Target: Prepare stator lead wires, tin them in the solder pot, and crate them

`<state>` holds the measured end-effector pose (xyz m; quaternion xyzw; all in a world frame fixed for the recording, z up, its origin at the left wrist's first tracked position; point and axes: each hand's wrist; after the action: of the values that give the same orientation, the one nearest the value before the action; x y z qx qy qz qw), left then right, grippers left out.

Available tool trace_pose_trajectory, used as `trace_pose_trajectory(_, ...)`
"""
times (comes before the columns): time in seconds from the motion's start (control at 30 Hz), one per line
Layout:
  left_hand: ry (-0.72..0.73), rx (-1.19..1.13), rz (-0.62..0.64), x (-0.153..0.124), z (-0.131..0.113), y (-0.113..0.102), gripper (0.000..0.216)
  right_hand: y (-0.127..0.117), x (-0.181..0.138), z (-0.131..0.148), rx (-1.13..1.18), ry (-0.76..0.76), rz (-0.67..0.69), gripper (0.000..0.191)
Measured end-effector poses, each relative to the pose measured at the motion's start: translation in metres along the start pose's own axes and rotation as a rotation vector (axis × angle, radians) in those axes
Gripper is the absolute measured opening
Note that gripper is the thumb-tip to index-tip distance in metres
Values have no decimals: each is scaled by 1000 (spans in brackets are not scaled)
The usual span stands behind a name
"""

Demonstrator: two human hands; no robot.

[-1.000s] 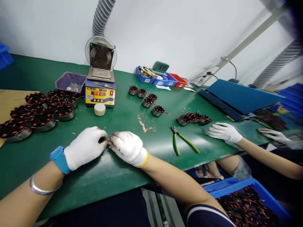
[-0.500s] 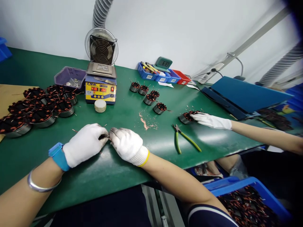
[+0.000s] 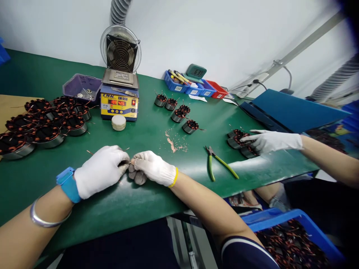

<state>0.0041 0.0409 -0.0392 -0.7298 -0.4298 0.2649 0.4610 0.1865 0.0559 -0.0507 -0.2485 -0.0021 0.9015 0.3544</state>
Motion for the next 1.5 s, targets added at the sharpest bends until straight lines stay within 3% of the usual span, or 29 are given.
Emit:
trace_pose_trajectory(0.07,-10,-13,-2,-1,-1,0,22,-6,-2,-4,-209,-138,-106,21)
trace_pose_trajectory(0.17,-17,-14,1,0,-3,-1,25,-15,-5,-13,-780,-501,-347,16)
trace_pose_trajectory(0.27,-38,-10,12,2,-5,-2,26,-22,-6,-18,-1176,-733,-344,23)
trace_pose_trajectory(0.37,-57,-8,23,4,-5,-3,26,-23,-5,-18,-1303,-772,-298,23)
trace_pose_trajectory(0.47,-56,6,33,4,-5,-3,26,-16,-2,-15,-1131,-674,-296,18)
trace_pose_trajectory(0.57,-47,18,28,2,-5,-2,25,-5,2,-11,-526,-372,-315,9)
trace_pose_trajectory(0.63,-39,17,9,1,-5,-1,26,1,3,-7,-89,-134,-215,13)
trace_pose_trajectory(0.7,-32,11,-6,1,-5,-1,26,2,3,-5,77,-30,-126,15)
trace_pose_trajectory(0.73,-30,8,-11,1,-6,-1,27,1,1,-5,18,-51,-160,13)
trace_pose_trajectory(0.8,-33,9,-18,2,-7,-1,29,-3,-4,-7,-308,-212,-324,4)
trace_pose_trajectory(0.87,-42,15,-27,3,-8,-1,29,-7,-8,-11,-715,-436,-464,20)
trace_pose_trajectory(0.93,-59,26,-38,3,-10,-2,27,-9,-10,-14,-1035,-601,-480,26)
trace_pose_trajectory(1.0,-73,44,-52,3,-12,-3,24,-9,-11,-15,-1243,-660,-455,23)
trace_pose_trajectory(1.1,-74,69,-72,2,-13,-3,22,-5,-12,-14,-1370,-622,-454,26)
trace_pose_trajectory(1.17,-65,67,-77,2,-12,-3,22,-2,-12,-12,-1321,-562,-435,24)
trace_pose_trajectory(1.23,-51,54,-70,2,-10,-1,22,0,-10,-11,-1090,-480,-413,19)
trace_pose_trajectory(1.3,-36,41,-56,2,-9,0,22,1,-8,-10,-657,-343,-319,13)
trace_pose_trajectory(1.4,-30,24,-27,2,-9,-1,22,-2,-4,-10,-57,-126,-62,16)
trace_pose_trajectory(1.43,-32,20,-21,2,-9,-2,22,-4,-4,-11,-8,-114,-20,15)
trace_pose_trajectory(1.5,-34,18,-12,2,-10,-3,22,-8,-6,-13,-189,-227,-124,11)
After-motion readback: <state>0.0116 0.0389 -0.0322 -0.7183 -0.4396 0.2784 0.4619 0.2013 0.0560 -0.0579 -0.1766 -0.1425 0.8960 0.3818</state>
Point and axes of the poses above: each hand's wrist, its own x-axis towards the middle knuckle, its own y-axis out of the palm, z = x × y, and after that the axes turned 1 degree about z, right-handed
